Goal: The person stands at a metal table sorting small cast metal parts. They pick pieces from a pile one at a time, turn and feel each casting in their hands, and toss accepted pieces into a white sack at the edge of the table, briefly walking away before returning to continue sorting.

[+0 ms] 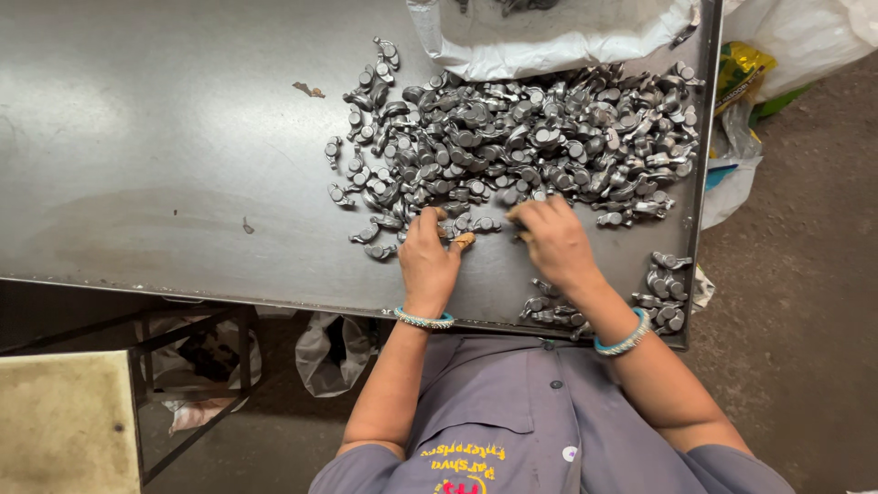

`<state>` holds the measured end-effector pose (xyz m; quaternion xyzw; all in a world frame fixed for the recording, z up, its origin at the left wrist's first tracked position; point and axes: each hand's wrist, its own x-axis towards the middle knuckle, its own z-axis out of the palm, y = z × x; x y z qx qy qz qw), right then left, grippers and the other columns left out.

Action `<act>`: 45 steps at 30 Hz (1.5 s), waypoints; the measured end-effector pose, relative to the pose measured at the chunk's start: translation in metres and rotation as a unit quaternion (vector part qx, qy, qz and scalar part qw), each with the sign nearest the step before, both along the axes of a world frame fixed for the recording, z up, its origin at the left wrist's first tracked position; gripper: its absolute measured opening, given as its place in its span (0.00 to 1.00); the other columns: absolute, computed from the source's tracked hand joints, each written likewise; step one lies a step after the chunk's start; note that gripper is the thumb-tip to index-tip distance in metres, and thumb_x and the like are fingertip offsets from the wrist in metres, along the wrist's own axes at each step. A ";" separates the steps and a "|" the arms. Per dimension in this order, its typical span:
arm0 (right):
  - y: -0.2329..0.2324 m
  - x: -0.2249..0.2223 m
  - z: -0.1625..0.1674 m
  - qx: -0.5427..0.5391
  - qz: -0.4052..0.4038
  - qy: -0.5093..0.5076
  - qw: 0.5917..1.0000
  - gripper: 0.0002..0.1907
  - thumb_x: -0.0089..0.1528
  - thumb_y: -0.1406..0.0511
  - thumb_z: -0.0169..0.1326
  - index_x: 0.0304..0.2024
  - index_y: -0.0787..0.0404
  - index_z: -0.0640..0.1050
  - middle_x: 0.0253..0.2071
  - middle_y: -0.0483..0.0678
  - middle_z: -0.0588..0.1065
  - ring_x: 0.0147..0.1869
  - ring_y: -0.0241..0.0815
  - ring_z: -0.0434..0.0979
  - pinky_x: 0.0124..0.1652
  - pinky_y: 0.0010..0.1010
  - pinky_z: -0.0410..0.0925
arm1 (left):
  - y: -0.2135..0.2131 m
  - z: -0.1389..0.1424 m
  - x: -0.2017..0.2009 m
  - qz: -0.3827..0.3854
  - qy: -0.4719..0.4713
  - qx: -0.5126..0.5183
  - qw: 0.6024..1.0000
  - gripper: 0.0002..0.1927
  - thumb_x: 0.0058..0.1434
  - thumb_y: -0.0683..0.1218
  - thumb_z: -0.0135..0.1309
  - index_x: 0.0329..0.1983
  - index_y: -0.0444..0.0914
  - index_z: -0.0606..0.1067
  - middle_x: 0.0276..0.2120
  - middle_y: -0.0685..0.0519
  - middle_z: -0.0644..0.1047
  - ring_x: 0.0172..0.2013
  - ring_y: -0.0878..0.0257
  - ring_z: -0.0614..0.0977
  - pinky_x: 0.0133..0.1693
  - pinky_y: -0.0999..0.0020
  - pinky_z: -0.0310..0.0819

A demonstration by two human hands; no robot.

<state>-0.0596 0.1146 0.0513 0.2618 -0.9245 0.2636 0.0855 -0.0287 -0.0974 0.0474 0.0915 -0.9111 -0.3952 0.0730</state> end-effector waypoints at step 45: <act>0.008 -0.003 0.010 0.092 0.018 0.006 0.996 0.16 0.53 0.73 0.58 0.45 0.57 0.79 0.41 0.45 0.78 0.51 0.48 0.72 0.47 0.42 0.66 | 0.026 -0.031 -0.004 -0.017 -0.118 0.434 0.893 0.15 0.60 0.46 0.64 0.47 0.34 0.81 0.30 0.55 0.81 0.26 0.71 0.79 0.27 0.75 0.74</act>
